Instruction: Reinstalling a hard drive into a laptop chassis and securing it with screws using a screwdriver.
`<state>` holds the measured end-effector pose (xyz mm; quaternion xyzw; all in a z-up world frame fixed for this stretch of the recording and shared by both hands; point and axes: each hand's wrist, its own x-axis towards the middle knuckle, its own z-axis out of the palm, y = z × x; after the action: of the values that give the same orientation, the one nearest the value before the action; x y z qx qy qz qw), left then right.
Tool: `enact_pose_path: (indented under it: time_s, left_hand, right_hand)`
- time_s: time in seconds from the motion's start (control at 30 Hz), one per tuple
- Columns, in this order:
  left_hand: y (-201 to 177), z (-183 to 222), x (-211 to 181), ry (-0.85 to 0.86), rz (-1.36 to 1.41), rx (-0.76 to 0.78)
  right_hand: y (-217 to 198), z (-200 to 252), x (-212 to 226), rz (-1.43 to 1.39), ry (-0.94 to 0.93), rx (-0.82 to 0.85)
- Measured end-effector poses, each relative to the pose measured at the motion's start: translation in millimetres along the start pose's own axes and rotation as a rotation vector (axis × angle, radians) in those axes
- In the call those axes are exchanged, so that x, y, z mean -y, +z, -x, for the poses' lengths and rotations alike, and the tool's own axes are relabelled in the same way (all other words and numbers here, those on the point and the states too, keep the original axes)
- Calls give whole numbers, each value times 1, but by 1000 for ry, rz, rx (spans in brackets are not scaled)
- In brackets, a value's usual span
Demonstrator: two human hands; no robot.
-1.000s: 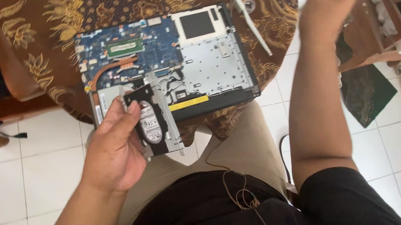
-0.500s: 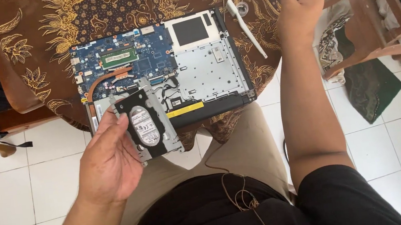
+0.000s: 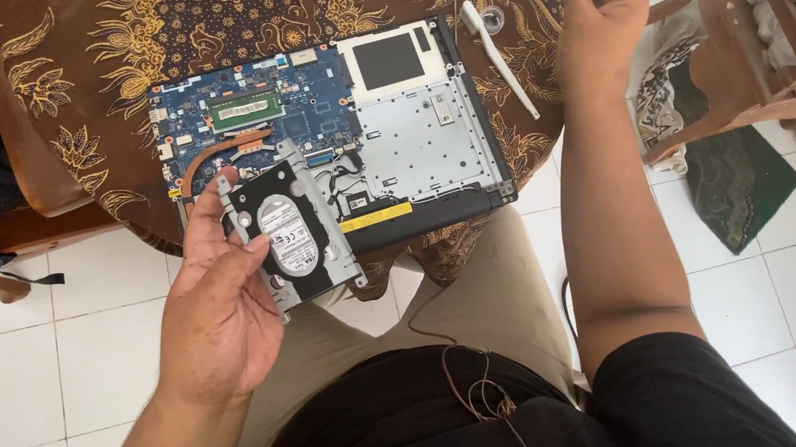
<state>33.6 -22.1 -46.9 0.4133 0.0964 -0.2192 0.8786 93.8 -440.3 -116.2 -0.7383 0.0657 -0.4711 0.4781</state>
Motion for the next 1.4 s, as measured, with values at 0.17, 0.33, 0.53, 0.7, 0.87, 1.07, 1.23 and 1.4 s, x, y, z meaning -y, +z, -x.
enact_pose_path:
  time_s: [0.17,0.33,0.53,0.7,0.87,1.07,1.23,1.4]
  left_hand:
    - [-12,-3,5,33,20,95]
    - [-5,-1,2,37,-36,63]
    - [-15,-8,10,204,-141,122]
    - [-23,-10,16,219,-101,166]
    - [-22,-14,19,322,-220,225]
    - [-12,-4,6,273,-262,225]
    - [-9,-1,6,267,-241,220]
    - [-7,1,8,246,-245,192]
  right_hand:
    - [-1,1,-8,22,27,7]
    - [-1,-2,-14,-43,-41,-19]
    - [-14,-17,-6,-217,-37,-107]
    - [-18,-16,41,-491,276,-64]
    - [-12,24,115,-667,469,247]
    - [-7,68,166,-611,341,511]
    - [-6,84,176,-555,282,467]
    - [-4,91,190,-457,254,402]
